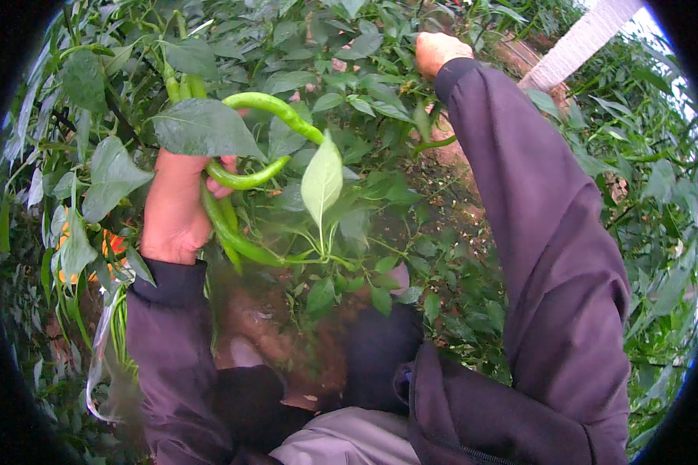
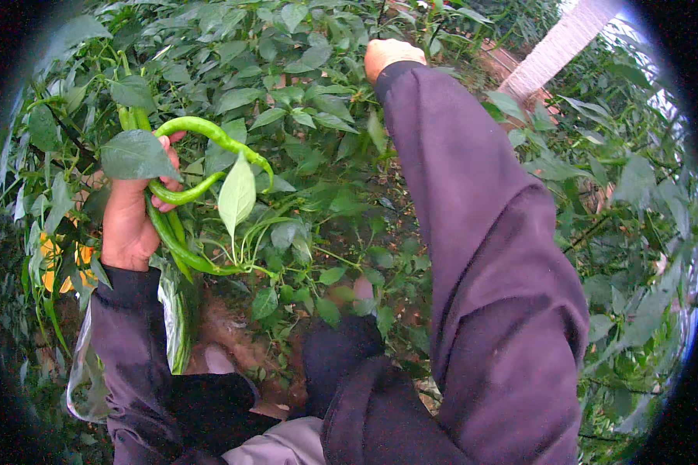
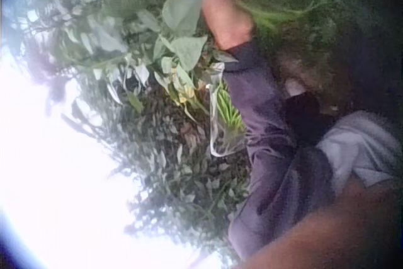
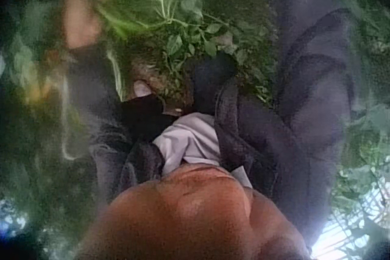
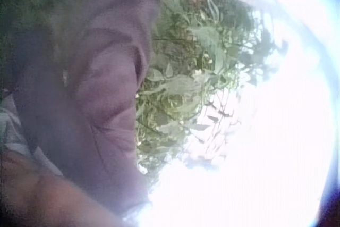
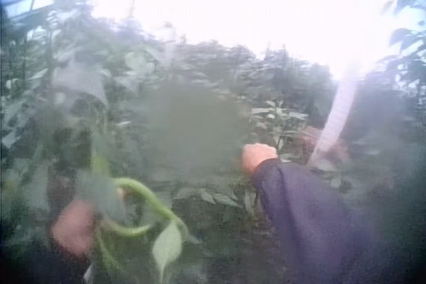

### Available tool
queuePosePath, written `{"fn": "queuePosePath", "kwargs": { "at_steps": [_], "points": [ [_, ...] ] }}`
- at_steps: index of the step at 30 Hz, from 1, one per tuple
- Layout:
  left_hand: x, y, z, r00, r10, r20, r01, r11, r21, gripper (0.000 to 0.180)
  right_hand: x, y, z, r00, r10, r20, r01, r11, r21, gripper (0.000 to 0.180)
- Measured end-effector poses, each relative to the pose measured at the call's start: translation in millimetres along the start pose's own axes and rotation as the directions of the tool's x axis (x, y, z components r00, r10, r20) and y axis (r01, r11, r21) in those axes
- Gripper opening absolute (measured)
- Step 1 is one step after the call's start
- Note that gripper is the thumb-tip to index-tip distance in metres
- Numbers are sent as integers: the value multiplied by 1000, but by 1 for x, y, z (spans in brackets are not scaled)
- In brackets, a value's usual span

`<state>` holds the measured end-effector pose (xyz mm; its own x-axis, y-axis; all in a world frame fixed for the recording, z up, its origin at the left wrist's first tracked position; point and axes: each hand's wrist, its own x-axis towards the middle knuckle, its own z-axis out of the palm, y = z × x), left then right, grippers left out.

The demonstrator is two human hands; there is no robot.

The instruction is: The person harvests green chili peppers from plants in a greenhouse, placing them into a plastic bag. They repeatedly reach into the foliage, pull peppers from the stems, and add them to the bag.

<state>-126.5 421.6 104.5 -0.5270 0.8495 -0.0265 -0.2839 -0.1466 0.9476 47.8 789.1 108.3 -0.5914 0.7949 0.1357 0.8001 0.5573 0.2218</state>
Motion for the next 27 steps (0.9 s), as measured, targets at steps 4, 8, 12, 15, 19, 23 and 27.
{"fn": "queuePosePath", "kwargs": {
  "at_steps": [4,8,12,15,19,23,27],
  "points": [
    [-1,-2,2,998,26,-56,-23,998,56,48,7,-8,14,998,-10,55,12,999,-29,30],
    [-1,1,-1,998,34,-52,-34,999,-3,38,15,-10,26,989,-129,-70,124,990,-68,23],
    [3,3,-7,999,17,-41,-17,1000,-3,31,20,-12,30,989,-117,-91,114,993,-37,23],
    [2,0,-6,998,38,-49,-35,997,64,44,22,-13,29,997,-65,27,65,997,32,28],
    [2,1,-4,997,46,-66,-40,996,85,44,22,-14,28,991,-58,122,52,997,55,31],
    [2,3,-2,999,11,-51,-8,998,55,44,25,-7,30,984,-91,155,85,995,47,31],
    [3,1,-2,998,24,-62,-19,996,92,44,32,4,31,976,-120,180,109,992,70,26]
  ]
}}
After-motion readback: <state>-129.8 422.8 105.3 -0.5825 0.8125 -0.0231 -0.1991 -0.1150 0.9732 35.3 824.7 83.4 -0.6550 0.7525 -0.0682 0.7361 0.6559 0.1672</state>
